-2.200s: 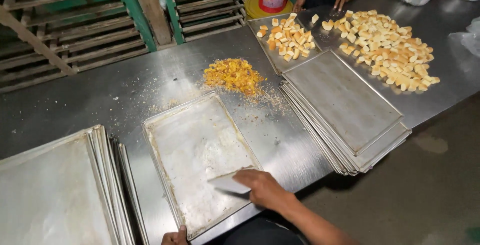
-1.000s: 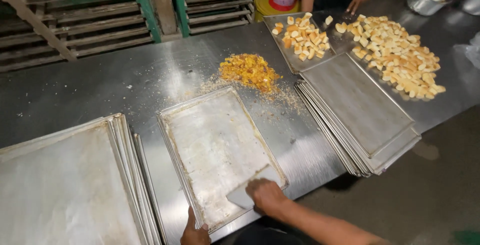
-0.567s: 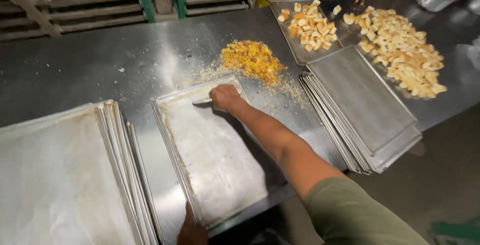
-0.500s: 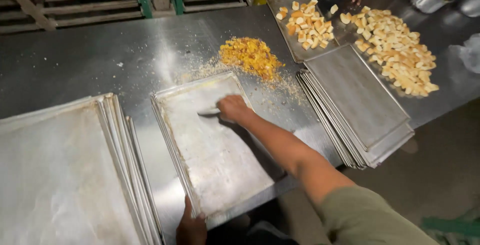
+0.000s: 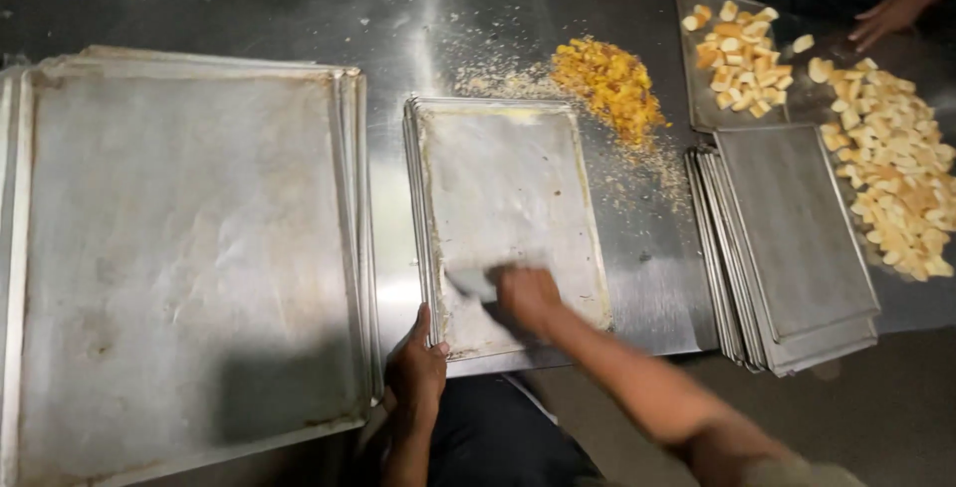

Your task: Scraping residue and flour off metal baking trays using a handheld dough scraper.

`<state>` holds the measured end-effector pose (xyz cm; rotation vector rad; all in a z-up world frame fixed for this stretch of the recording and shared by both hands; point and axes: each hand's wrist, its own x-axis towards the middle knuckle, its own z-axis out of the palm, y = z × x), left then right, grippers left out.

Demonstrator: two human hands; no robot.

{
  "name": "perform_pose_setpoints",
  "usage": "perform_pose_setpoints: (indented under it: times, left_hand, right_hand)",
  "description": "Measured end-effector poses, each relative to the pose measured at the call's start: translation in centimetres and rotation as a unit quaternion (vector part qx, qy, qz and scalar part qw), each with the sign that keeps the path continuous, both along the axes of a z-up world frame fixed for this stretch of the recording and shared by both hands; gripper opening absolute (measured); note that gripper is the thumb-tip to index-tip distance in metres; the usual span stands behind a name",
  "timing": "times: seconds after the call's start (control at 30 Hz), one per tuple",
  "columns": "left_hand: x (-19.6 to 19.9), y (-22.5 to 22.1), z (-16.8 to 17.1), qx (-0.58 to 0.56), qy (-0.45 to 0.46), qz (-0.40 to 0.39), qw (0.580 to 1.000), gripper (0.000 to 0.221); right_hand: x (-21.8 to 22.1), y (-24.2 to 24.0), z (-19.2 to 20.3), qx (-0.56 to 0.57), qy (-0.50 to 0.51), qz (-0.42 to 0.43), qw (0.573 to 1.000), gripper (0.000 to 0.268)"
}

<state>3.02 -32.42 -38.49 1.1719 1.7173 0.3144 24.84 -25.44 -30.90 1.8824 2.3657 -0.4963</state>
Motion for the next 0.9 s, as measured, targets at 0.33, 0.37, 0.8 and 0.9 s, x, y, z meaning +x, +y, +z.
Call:
perform_pose_setpoints:
  times: [0.33, 0.37, 0.8, 0.9]
  left_hand:
    - [0.0, -0.5, 1.3, 0.057, -0.032, 0.032, 0.997, 0.069]
    - [-0.1, -0.5, 0.0, 0.057, -0.035, 0.038, 0.997, 0.069]
    - [1.1, -0.6, -8.1, 0.014, -0.366, 0.111, 0.924, 0.099]
    - [1.1, -0.3, -7.5, -0.005, -0.362, 0.127, 0.923, 0.095]
  right_hand:
    - [6.1, 23.7, -3.7, 0.118, -0.069, 0.052, 0.989, 0.024]
    - [5.5, 20.1, -3.8, 0.118, -0.071, 0.059, 0.989, 0.024]
    - [-4.4, -5.1, -1.4, -0.097, -0.157, 0.054, 0.981, 0.047]
    - [-4.4, 2.6, 0.7, -0.108, -0.181, 0.010, 0.977, 0.036]
